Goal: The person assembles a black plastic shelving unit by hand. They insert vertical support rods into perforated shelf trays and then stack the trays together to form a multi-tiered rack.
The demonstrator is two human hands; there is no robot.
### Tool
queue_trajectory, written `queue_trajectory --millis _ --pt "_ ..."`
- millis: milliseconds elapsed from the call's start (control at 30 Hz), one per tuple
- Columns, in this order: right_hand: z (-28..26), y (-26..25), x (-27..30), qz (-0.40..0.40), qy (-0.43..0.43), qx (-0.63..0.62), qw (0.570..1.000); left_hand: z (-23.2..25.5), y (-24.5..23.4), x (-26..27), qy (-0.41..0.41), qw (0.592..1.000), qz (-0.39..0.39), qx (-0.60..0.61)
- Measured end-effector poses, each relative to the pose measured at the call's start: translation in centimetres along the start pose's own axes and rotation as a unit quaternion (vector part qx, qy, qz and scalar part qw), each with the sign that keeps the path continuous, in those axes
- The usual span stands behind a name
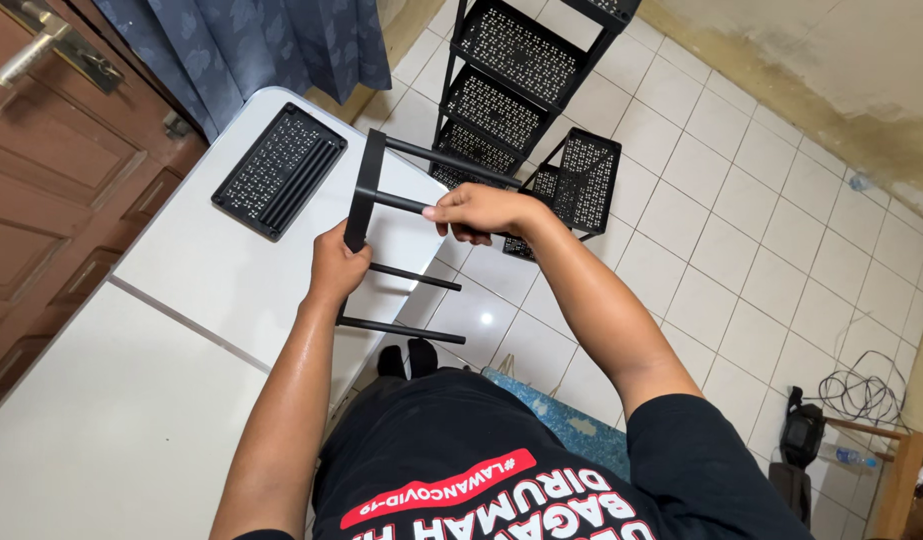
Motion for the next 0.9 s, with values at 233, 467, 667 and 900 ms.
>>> queue_trajectory --millis 233,467,667,900 --pt "0.6 1.5 0.0 0.045 -0.019 0.001 0.999 0.2 -0.7 -0.8 0.002 1.0 -0.027 0.013" --pt "-1.4 4.8 2.1 0.337 -0.113 0.227 0.907 -0.3 -1.8 -1.1 -0.008 0.999 -0.045 0.02" --pt "-1.6 6.7 2.9 0.411 -0.079 0.252 0.873 -0.3 -2.2 -1.1 0.029 0.998 -0.045 0.015" --pt "0.1 4.4 2.1 0.117 0.007 -0.079 0.99 -0.3 -2.5 -1.6 0.07 0.996 -0.064 0.007"
Point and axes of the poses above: each hand's wrist, its own x-axis away from the middle knuckle, its own y-axis out of the palm, z = x × y, the point moved 3 cm from there along -x, towards the middle knuckle, and after that the axes turned 9 degrees about y, right-handed, at the moved point
